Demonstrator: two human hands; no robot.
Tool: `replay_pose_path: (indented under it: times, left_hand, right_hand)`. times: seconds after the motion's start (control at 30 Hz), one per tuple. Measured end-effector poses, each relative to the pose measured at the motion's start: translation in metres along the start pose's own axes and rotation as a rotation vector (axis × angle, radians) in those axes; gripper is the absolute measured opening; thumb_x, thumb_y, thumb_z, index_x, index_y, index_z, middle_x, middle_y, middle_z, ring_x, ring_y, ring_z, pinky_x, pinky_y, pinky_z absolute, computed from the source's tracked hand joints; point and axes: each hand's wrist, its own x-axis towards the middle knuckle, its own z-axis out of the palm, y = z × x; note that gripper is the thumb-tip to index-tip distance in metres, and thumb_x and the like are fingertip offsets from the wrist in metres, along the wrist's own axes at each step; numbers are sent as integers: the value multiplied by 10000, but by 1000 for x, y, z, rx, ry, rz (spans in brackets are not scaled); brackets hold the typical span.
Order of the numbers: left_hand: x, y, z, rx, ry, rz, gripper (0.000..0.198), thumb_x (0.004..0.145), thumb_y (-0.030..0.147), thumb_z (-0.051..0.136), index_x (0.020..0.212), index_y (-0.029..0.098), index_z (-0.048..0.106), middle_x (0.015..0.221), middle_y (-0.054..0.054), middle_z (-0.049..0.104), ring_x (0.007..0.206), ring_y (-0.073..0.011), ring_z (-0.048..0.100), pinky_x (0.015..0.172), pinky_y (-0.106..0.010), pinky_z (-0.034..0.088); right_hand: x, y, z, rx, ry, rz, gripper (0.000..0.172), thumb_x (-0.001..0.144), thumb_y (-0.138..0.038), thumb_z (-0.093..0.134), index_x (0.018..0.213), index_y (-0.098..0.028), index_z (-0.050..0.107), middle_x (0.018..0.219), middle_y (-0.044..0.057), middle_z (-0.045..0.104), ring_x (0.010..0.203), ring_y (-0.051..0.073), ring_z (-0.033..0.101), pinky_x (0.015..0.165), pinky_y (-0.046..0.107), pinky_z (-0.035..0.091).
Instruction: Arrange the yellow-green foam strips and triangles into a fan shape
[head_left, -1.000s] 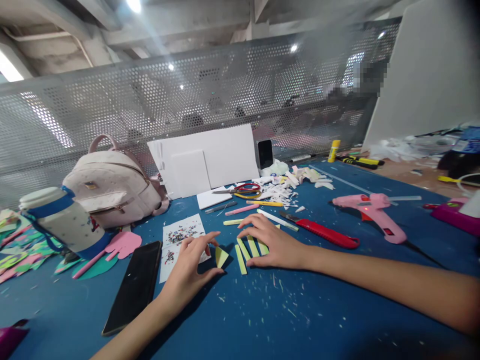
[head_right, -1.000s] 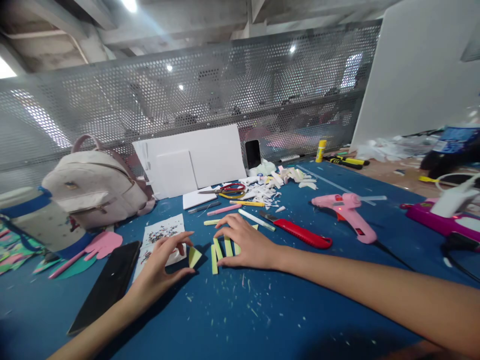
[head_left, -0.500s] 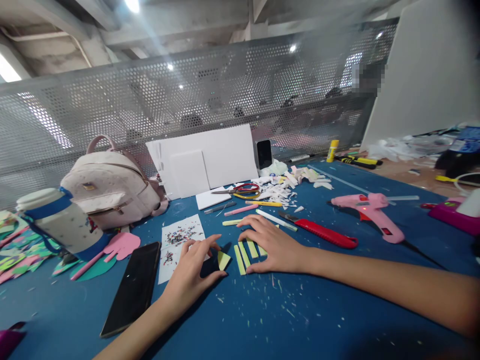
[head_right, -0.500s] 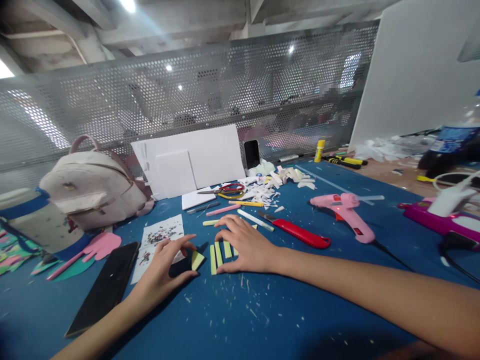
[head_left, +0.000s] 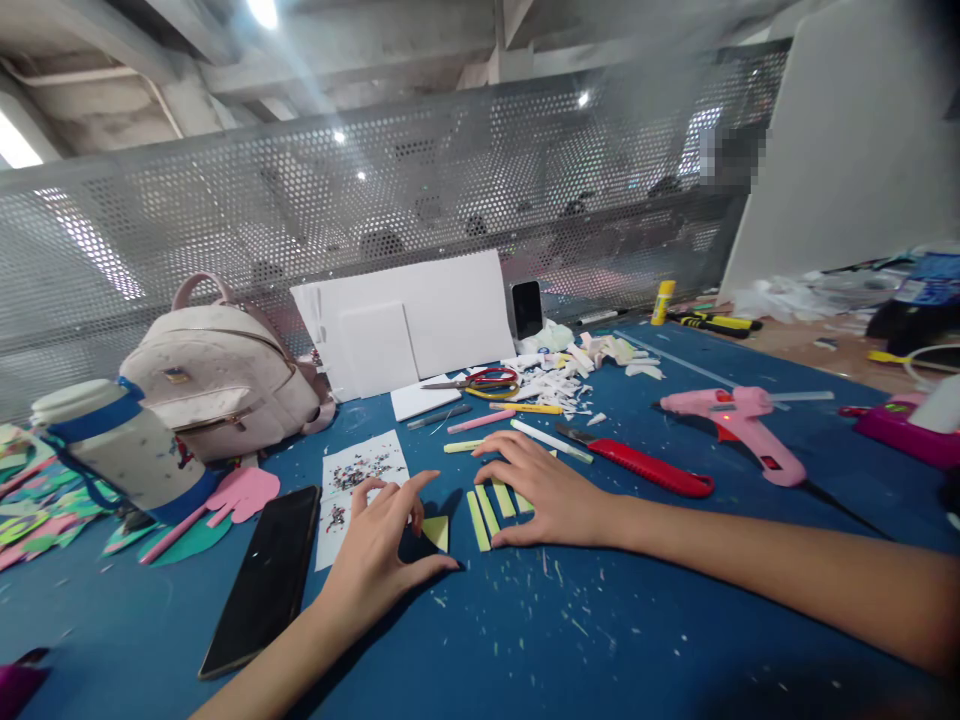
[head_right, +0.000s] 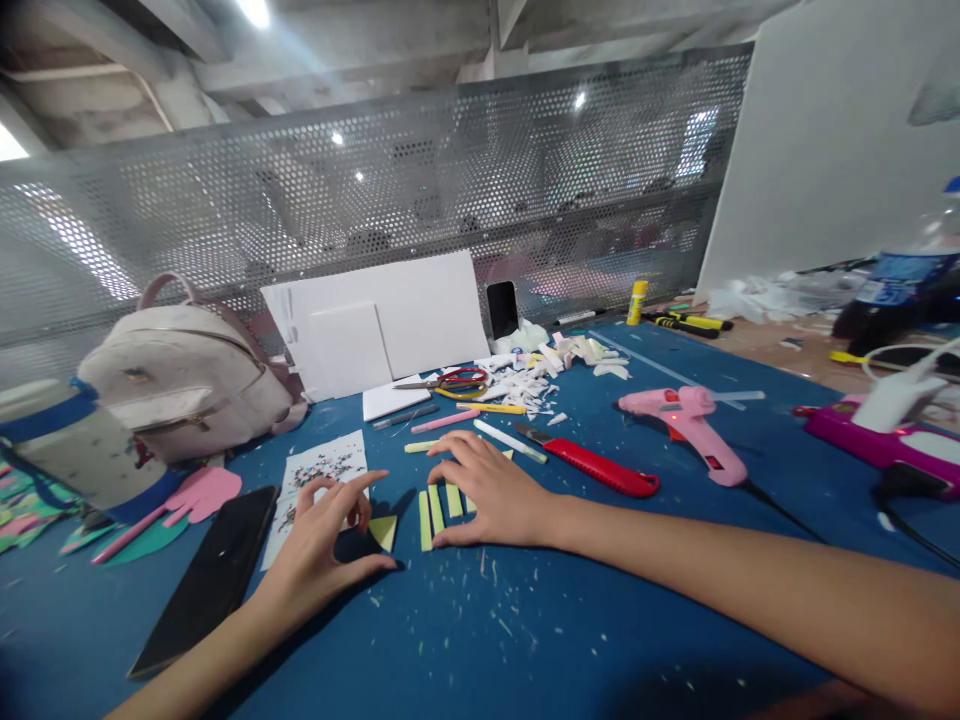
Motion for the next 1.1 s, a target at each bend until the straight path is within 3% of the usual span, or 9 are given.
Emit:
replay_pose_path:
  times: [0.13, 0.23, 0.37, 0.53, 0.77, 0.87, 1.0, 1.1]
  left_hand:
    - [0, -4, -2, 10, -3, -6, 830, 837, 561, 799, 1478, 349, 316, 1047, -10, 628, 1016, -261, 620, 1080, -536, 247]
    - [0, -8, -3, -3, -35, 6, 797, 838, 512, 820, 1465, 355, 354, 1097, -16, 661, 1045, -261, 620, 1117, -548, 221]
    - [-2, -9, -2, -24, -53, 3, 625, 897, 425, 777, 1412, 362, 427, 954, 36, 651, 952, -223, 628, 1141, -567, 192]
    - [-3, 0, 0, -54, -19, -34, 562, 933, 336, 704, 1419, 346, 422, 795, 80, 583, 832, -199, 615, 1132, -586, 197]
    - [-5, 12, 1, -225, -84, -18, 726, 878, 442, 792, 1455, 355, 360, 814, 89, 644, 870, -198, 670, 1196, -599, 127]
    - [-5, 9, -2, -281, -124, 9, 731, 870, 428, 808, 1448, 389, 364, 889, 81, 650, 918, -188, 679, 1214, -599, 99]
    - [-2, 2, -4, -304, -143, 1, 797, 847, 352, 840, 1461, 444, 340, 1169, 20, 674, 1158, -244, 639, 1215, -647, 28]
    - [-2, -2, -2, -324, -175, -11, 865, 835, 317, 853, 1483, 452, 296, 1240, 8, 687, 1222, -260, 625, 1213, -672, 3]
  right_hand:
    - [0, 0, 0, 1, 4, -1, 640, 796, -697, 750, 1197, -209, 649, 1429, 164, 543, 1413, 383, 392, 1145, 629, 376]
    - [0, 0, 0, 5, 1, -4, 640, 801, -710, 737, 1200, -218, 645, 1429, 160, 542, 1408, 381, 396, 1140, 633, 380]
    - [0, 0, 0, 10, -3, -4, 624, 813, -714, 725, 1197, -229, 640, 1439, 149, 536, 1414, 372, 389, 1151, 622, 370]
    - [0, -1, -2, 19, -5, -2, 614, 806, -687, 748, 1184, -213, 649, 1427, 162, 544, 1404, 378, 398, 1138, 617, 379]
    - [1, -2, -1, 30, 0, -12, 609, 792, -679, 758, 1182, -223, 656, 1408, 155, 557, 1392, 376, 404, 1123, 623, 386]
    - [0, -2, -1, 25, 1, -6, 619, 786, -678, 766, 1193, -226, 651, 1405, 154, 558, 1388, 375, 410, 1124, 622, 389]
    - [0, -1, -1, 9, -9, 5, 651, 779, -680, 774, 1227, -226, 647, 1425, 156, 546, 1402, 389, 401, 1137, 632, 378]
    - [0, -2, -2, 5, -20, 10, 639, 779, -683, 773, 1202, -218, 657, 1424, 160, 548, 1403, 395, 405, 1130, 638, 387]
